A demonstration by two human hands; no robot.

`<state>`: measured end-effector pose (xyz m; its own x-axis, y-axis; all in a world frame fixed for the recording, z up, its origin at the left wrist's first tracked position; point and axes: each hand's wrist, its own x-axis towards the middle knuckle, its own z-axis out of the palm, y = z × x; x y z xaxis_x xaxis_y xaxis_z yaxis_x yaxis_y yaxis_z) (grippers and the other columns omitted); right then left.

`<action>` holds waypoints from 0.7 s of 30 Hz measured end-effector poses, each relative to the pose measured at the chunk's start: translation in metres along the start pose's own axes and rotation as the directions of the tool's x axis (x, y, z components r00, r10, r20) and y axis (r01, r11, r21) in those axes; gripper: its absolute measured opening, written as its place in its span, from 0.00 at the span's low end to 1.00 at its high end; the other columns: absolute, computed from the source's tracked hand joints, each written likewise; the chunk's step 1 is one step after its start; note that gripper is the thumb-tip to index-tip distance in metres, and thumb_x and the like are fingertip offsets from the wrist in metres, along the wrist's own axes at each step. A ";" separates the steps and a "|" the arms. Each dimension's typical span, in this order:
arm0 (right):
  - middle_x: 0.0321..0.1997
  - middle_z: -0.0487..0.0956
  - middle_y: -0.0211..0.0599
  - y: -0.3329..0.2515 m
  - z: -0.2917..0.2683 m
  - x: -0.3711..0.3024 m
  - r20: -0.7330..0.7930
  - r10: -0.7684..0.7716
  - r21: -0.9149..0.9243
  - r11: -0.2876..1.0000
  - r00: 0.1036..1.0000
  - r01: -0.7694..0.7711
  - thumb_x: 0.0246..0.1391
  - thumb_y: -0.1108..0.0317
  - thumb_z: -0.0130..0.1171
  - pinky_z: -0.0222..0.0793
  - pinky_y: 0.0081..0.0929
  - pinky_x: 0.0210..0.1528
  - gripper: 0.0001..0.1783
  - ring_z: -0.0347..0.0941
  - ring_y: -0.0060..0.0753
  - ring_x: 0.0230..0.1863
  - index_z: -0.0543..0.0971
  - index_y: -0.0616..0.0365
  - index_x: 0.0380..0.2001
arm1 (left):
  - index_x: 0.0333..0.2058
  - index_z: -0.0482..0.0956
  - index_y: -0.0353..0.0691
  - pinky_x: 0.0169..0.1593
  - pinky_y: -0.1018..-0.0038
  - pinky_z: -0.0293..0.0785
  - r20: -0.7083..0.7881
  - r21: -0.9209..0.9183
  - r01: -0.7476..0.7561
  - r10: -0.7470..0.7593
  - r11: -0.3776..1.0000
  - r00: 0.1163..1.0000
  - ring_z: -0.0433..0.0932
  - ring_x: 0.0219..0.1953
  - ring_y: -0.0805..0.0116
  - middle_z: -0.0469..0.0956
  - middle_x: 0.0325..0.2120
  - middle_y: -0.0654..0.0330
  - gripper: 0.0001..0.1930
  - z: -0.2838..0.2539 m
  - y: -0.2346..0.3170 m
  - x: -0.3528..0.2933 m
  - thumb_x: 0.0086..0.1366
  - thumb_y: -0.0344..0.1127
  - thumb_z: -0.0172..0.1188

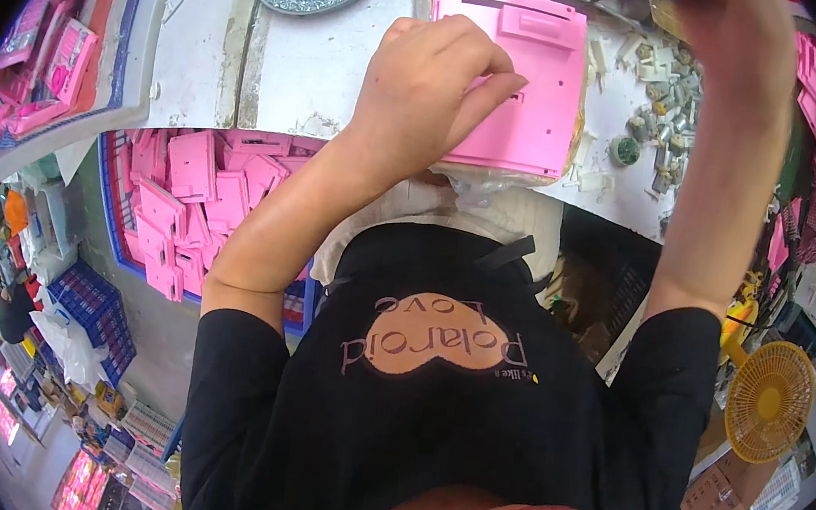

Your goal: Assemble internal electronic components and solder wires into a pink plastic device housing using an electric screwdriver and soldering iron.

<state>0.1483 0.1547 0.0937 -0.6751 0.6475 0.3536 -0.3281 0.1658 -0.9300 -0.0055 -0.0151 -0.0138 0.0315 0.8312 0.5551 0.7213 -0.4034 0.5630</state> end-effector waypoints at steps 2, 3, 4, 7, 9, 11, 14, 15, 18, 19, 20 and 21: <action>0.24 0.74 0.32 0.020 0.009 -0.035 -0.067 -0.091 0.134 0.986 0.994 0.099 0.52 0.74 0.62 0.70 0.24 0.26 0.24 0.69 0.24 0.21 0.73 0.69 0.53 | 0.29 0.81 0.44 0.39 0.69 0.65 -0.003 0.000 -0.020 0.020 1.000 1.000 0.77 0.29 0.67 0.79 0.27 0.67 0.07 0.001 -0.003 0.001 0.58 0.34 0.72; 0.22 0.73 0.32 0.028 0.012 -0.054 -0.134 -0.123 0.152 0.978 0.983 0.143 0.52 0.74 0.62 0.68 0.24 0.23 0.24 0.67 0.24 0.18 0.72 0.69 0.53 | 0.29 0.82 0.44 0.39 0.71 0.65 0.001 -0.001 -0.033 0.033 0.999 0.999 0.78 0.30 0.69 0.81 0.28 0.67 0.06 0.003 -0.004 0.002 0.58 0.33 0.72; 0.20 0.72 0.32 0.033 0.015 -0.070 -0.187 -0.125 0.144 0.978 0.974 0.153 0.53 0.74 0.61 0.66 0.24 0.19 0.24 0.66 0.23 0.15 0.71 0.69 0.53 | 0.29 0.82 0.44 0.39 0.71 0.65 0.010 -0.001 -0.043 0.043 0.999 0.999 0.78 0.30 0.69 0.81 0.28 0.67 0.06 0.006 -0.005 0.004 0.58 0.33 0.72; 0.18 0.71 0.32 0.042 0.022 -0.082 -0.294 -0.071 0.079 0.992 0.953 0.098 0.54 0.73 0.62 0.66 0.23 0.19 0.20 0.66 0.23 0.15 0.71 0.67 0.49 | 0.28 0.81 0.44 0.39 0.70 0.65 0.033 0.026 -0.066 0.065 0.997 0.997 0.77 0.29 0.69 0.79 0.26 0.67 0.07 0.010 -0.007 0.007 0.57 0.33 0.72; 0.17 0.70 0.32 0.048 0.029 -0.085 -0.341 -0.061 0.022 0.997 0.938 0.073 0.54 0.73 0.62 0.66 0.22 0.19 0.19 0.66 0.23 0.15 0.71 0.66 0.47 | 0.28 0.81 0.44 0.40 0.70 0.64 0.046 0.056 -0.066 0.063 0.996 0.997 0.77 0.28 0.68 0.78 0.25 0.67 0.07 0.011 -0.006 0.007 0.57 0.34 0.72; 0.17 0.70 0.32 0.053 0.030 -0.084 -0.350 -0.097 -0.022 0.995 0.932 0.095 0.54 0.73 0.61 0.66 0.22 0.19 0.17 0.66 0.24 0.14 0.71 0.65 0.46 | 0.27 0.80 0.44 0.40 0.69 0.64 0.044 0.071 -0.100 0.097 0.992 0.994 0.77 0.28 0.67 0.77 0.25 0.67 0.08 0.011 -0.006 0.010 0.57 0.35 0.73; 0.16 0.69 0.31 0.028 0.021 -0.074 -0.232 -0.218 0.088 0.966 0.948 0.244 0.59 0.75 0.55 0.62 0.24 0.18 0.13 0.63 0.25 0.14 0.71 0.65 0.47 | 0.27 0.80 0.45 0.41 0.68 0.64 0.080 0.128 -0.182 0.172 0.975 0.982 0.76 0.29 0.67 0.77 0.25 0.66 0.10 0.014 -0.004 0.018 0.57 0.38 0.73; 0.20 0.68 0.31 0.020 0.008 -0.077 -0.182 -0.224 0.099 0.964 0.957 0.245 0.60 0.73 0.51 0.63 0.28 0.25 0.16 0.64 0.27 0.19 0.71 0.65 0.51 | 0.27 0.79 0.46 0.42 0.68 0.64 0.100 0.143 -0.218 0.205 0.965 0.974 0.76 0.29 0.66 0.77 0.26 0.66 0.10 0.019 -0.003 0.023 0.57 0.40 0.73; 0.26 0.65 0.28 0.004 -0.014 -0.085 -0.093 -0.236 0.139 0.959 0.967 0.247 0.61 0.68 0.43 0.61 0.36 0.38 0.26 0.62 0.29 0.29 0.72 0.65 0.61 | 0.22 0.76 0.46 0.41 0.65 0.66 0.046 0.186 -0.350 0.347 0.918 0.937 0.76 0.29 0.66 0.73 0.23 0.65 0.12 0.038 -0.007 0.032 0.54 0.42 0.69; 0.25 0.62 0.27 0.000 -0.015 -0.088 -0.119 -0.235 0.130 0.960 0.965 0.250 0.61 0.68 0.41 0.59 0.35 0.37 0.28 0.59 0.27 0.27 0.71 0.64 0.62 | 0.21 0.75 0.47 0.42 0.65 0.66 0.065 0.228 -0.366 0.361 0.902 0.930 0.76 0.28 0.67 0.73 0.22 0.66 0.11 0.045 -0.009 0.033 0.53 0.41 0.69; 0.25 0.64 0.27 -0.003 -0.021 -0.091 -0.090 -0.222 0.128 0.964 0.971 0.233 0.61 0.67 0.43 0.59 0.35 0.37 0.28 0.60 0.28 0.28 0.72 0.63 0.63 | 0.20 0.75 0.47 0.42 0.65 0.66 0.085 0.268 -0.382 0.374 0.884 0.924 0.75 0.28 0.67 0.73 0.22 0.66 0.11 0.053 -0.012 0.033 0.52 0.40 0.68; 0.25 0.64 0.27 -0.004 -0.021 -0.094 -0.078 -0.224 0.134 0.963 0.972 0.233 0.61 0.67 0.44 0.58 0.35 0.37 0.28 0.60 0.27 0.28 0.72 0.62 0.63 | 0.20 0.75 0.47 0.42 0.65 0.66 0.106 0.307 -0.399 0.386 0.864 0.916 0.75 0.28 0.67 0.72 0.21 0.66 0.10 0.057 -0.013 0.033 0.51 0.40 0.68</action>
<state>0.2268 0.1092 0.0620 -0.5307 0.6503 0.5436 -0.5614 0.2108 -0.8002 0.0251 0.0391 -0.0380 0.3804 0.6465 0.6614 0.8229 -0.5629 0.0769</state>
